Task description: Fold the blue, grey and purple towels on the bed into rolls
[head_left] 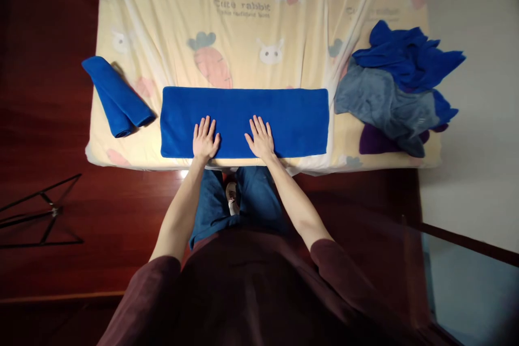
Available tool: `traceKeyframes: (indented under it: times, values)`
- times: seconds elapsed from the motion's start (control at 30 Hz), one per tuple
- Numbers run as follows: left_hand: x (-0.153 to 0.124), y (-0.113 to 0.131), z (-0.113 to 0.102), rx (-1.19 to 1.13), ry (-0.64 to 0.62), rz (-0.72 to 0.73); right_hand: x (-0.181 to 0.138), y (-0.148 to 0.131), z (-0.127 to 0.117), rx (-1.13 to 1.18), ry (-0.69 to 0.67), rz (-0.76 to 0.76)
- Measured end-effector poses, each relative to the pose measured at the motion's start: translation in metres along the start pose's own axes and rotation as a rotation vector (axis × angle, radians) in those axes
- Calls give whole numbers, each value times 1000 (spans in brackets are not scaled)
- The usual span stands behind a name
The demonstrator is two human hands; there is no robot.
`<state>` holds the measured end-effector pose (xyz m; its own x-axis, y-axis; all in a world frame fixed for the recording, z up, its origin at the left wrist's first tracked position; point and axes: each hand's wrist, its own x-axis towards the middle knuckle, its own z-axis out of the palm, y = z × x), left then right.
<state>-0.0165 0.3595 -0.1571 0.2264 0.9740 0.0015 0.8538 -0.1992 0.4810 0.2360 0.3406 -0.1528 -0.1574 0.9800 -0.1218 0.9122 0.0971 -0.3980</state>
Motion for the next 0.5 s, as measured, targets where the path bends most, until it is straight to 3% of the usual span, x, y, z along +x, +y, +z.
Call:
traceKeyframes:
  times: [0.13, 0.37, 0.5]
  values:
    - [-11, -14, -13, 49, 29, -60, -15, 30, -10, -9, 29, 38]
    - [-33, -52, -44, 98, 112, -238, -62, 126, -41, -55, 111, 280]
    - [-42, -70, -53, 112, 160, -335, -86, 163, -52, -125, 144, 366]
